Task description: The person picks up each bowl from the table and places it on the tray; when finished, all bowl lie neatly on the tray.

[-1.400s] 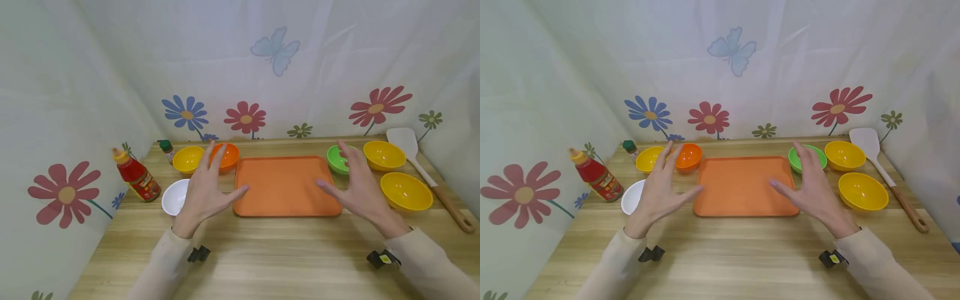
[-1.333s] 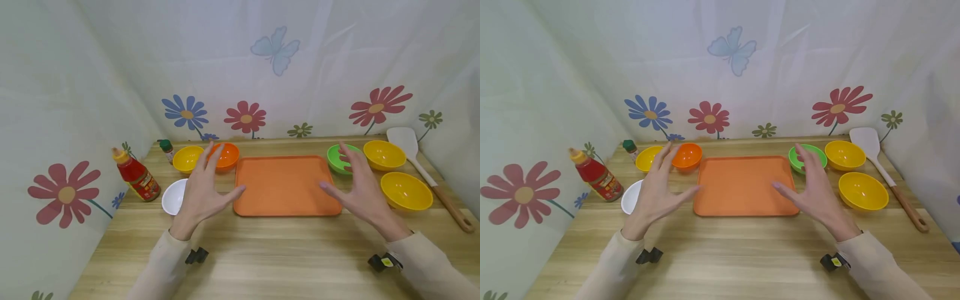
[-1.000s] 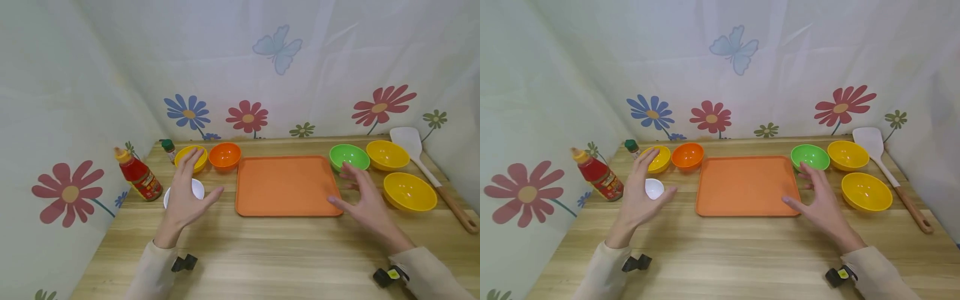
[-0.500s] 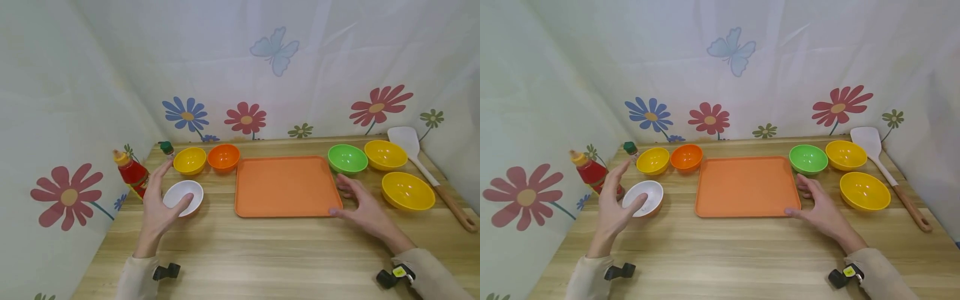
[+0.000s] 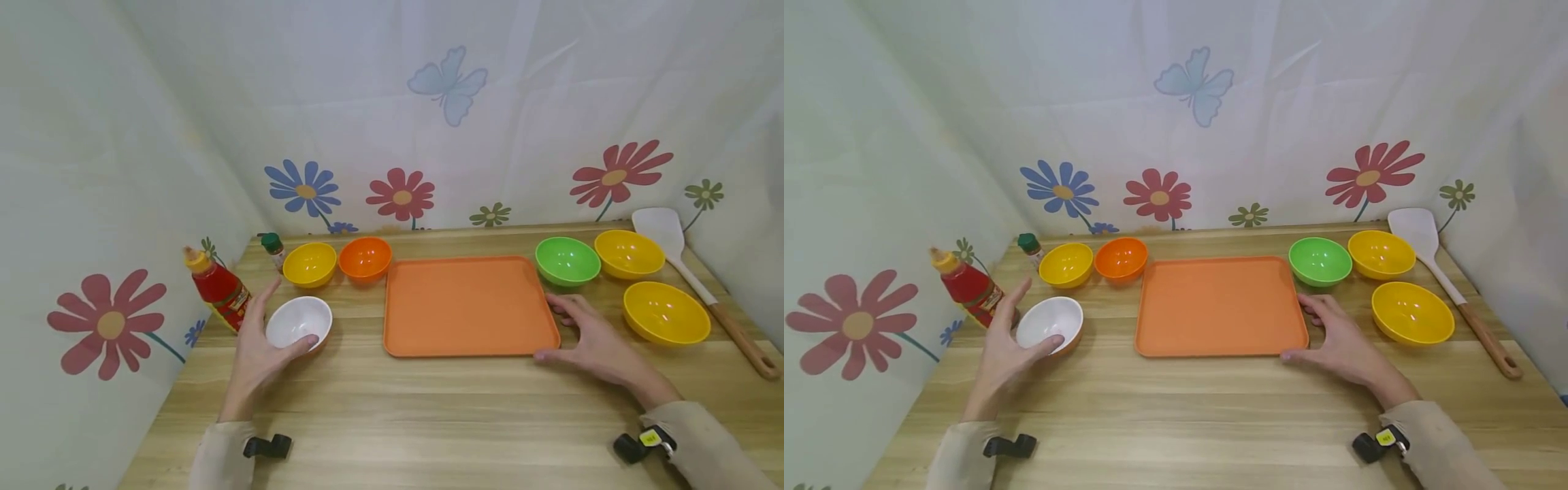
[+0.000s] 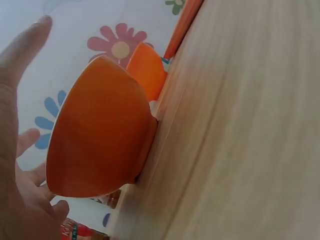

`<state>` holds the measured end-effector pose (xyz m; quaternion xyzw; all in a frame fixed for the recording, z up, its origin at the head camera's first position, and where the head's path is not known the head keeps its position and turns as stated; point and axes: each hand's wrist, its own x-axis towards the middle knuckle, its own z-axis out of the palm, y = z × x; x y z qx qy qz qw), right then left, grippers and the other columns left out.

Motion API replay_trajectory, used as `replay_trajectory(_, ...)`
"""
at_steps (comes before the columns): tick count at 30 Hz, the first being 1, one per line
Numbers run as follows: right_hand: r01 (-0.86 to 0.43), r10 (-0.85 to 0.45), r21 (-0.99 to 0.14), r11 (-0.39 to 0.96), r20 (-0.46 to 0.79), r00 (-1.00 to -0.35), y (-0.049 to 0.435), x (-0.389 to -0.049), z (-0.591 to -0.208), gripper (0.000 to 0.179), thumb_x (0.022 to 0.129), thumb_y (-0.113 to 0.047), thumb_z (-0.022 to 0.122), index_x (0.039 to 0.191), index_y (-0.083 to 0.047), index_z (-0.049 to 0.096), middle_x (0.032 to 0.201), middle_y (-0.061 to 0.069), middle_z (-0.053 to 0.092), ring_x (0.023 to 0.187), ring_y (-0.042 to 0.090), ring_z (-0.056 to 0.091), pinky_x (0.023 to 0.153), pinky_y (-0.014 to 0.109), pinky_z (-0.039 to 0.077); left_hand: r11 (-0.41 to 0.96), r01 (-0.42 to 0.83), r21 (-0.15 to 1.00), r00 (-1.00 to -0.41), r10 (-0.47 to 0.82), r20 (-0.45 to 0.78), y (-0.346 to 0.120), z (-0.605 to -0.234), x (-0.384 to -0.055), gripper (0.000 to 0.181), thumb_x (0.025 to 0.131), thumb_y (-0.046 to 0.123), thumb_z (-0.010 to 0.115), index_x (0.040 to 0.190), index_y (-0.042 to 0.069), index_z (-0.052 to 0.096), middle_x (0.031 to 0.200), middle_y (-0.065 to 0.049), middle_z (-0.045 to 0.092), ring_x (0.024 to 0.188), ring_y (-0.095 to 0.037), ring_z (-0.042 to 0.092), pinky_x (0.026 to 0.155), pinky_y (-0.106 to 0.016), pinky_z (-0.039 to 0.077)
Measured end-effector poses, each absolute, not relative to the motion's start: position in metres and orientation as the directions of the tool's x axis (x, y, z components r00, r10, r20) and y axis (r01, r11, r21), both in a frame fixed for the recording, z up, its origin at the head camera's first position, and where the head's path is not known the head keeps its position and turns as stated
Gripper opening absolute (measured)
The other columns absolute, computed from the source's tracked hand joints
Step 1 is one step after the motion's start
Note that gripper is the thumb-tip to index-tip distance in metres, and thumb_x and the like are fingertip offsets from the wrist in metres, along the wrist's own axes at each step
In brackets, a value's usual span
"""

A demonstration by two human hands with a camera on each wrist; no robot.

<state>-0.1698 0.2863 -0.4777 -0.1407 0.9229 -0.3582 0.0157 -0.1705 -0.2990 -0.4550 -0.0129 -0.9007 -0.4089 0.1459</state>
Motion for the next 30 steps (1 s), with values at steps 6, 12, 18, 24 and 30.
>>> replay_trajectory(6,-0.231,-0.265,-0.664,0.711,0.052,-0.963,0.285,-0.169,-0.478,0.115,0.083,-0.052,0.099,0.17,-0.004,0.04,0.153,0.02,0.049,0.137,0.046,0.059,0.116,0.067,0.05,0.66,0.147,0.737,-0.968,-0.056,0.243,-0.307,-0.467,-0.17,0.128,0.076,0.043,0.103,0.178,0.036,0.026,0.179,-0.011,0.034,0.157,-0.042,0.041,0.124,-0.075,0.039)
replay_trajectory(12,-0.232,-0.262,-0.656,0.718,0.053,-0.964,0.285,-0.17,-0.478,0.115,0.084,-0.053,0.098,0.17,-0.004,0.041,0.153,0.021,0.049,0.137,0.046,0.059,0.116,0.067,0.05,0.626,0.118,0.771,-0.983,-0.038,0.182,-0.313,-0.475,-0.172,0.132,0.074,0.043,0.105,0.177,0.017,0.027,0.176,-0.014,0.039,0.155,-0.04,0.045,0.127,-0.068,0.039)
replay_trajectory(18,-0.223,-0.258,-0.649,0.727,0.043,-0.965,0.284,-0.17,-0.477,0.115,0.084,-0.055,0.097,0.17,-0.004,0.04,0.153,0.022,0.049,0.136,0.047,0.059,0.116,0.068,0.051,0.615,0.041,0.787,-0.993,-0.063,0.101,-0.317,-0.478,-0.171,0.13,0.072,0.044,0.107,0.173,0.013,0.032,0.167,-0.02,0.049,0.147,-0.043,0.052,0.123,-0.068,0.044)
replay_trajectory(24,-0.225,-0.262,-0.657,0.72,0.042,-0.964,0.283,-0.17,-0.475,0.115,0.084,-0.054,0.097,0.17,-0.003,0.04,0.152,0.022,0.049,0.137,0.048,0.058,0.117,0.068,0.05,0.597,0.007,0.802,-0.994,-0.084,0.072,-0.318,-0.48,-0.17,0.13,0.072,0.045,0.107,0.173,0.013,0.031,0.167,-0.019,0.048,0.148,-0.043,0.051,0.125,-0.068,0.043)
replay_trajectory(30,-0.218,-0.254,-0.653,0.725,0.039,-0.966,0.284,-0.17,-0.476,0.116,0.083,-0.056,0.097,0.17,-0.003,0.041,0.151,0.021,0.049,0.136,0.048,0.059,0.116,0.069,0.05,0.599,0.012,0.801,-0.993,-0.087,0.08,-0.316,-0.48,-0.169,0.126,0.072,0.046,0.107,0.17,0.013,0.035,0.165,-0.018,0.05,0.147,-0.042,0.052,0.124,-0.067,0.045)
